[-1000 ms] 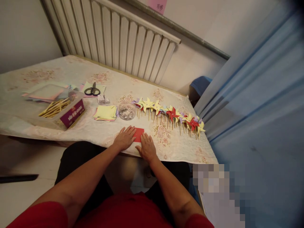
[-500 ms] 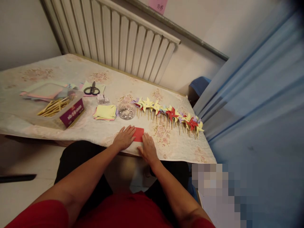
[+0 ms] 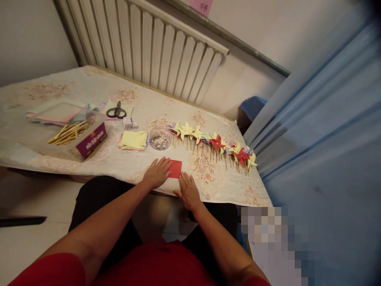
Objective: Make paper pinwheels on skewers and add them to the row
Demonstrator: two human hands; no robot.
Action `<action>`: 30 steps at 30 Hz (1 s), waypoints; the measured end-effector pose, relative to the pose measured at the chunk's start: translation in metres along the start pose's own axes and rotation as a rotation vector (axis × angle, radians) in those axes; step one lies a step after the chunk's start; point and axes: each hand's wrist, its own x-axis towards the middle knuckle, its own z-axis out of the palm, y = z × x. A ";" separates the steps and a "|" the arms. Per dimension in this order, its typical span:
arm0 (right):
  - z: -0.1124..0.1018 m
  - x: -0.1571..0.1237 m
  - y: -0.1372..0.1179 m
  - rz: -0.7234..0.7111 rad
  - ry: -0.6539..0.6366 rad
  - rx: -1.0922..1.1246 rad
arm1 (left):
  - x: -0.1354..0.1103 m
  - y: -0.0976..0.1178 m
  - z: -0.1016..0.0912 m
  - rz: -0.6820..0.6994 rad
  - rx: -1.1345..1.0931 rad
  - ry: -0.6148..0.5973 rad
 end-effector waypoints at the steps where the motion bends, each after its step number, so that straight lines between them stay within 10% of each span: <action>1: -0.001 -0.001 0.002 0.021 0.018 0.019 | 0.000 0.000 0.000 -0.001 0.000 0.000; 6: -0.007 0.020 0.002 0.146 0.140 0.104 | -0.001 0.001 -0.001 -0.005 -0.009 0.005; 14: -0.007 0.079 -0.018 0.002 -0.061 0.162 | -0.002 -0.002 0.003 0.015 -0.009 0.015; 30: 0.001 0.078 0.007 0.142 -0.046 0.008 | -0.004 -0.003 0.000 -0.023 -0.017 0.041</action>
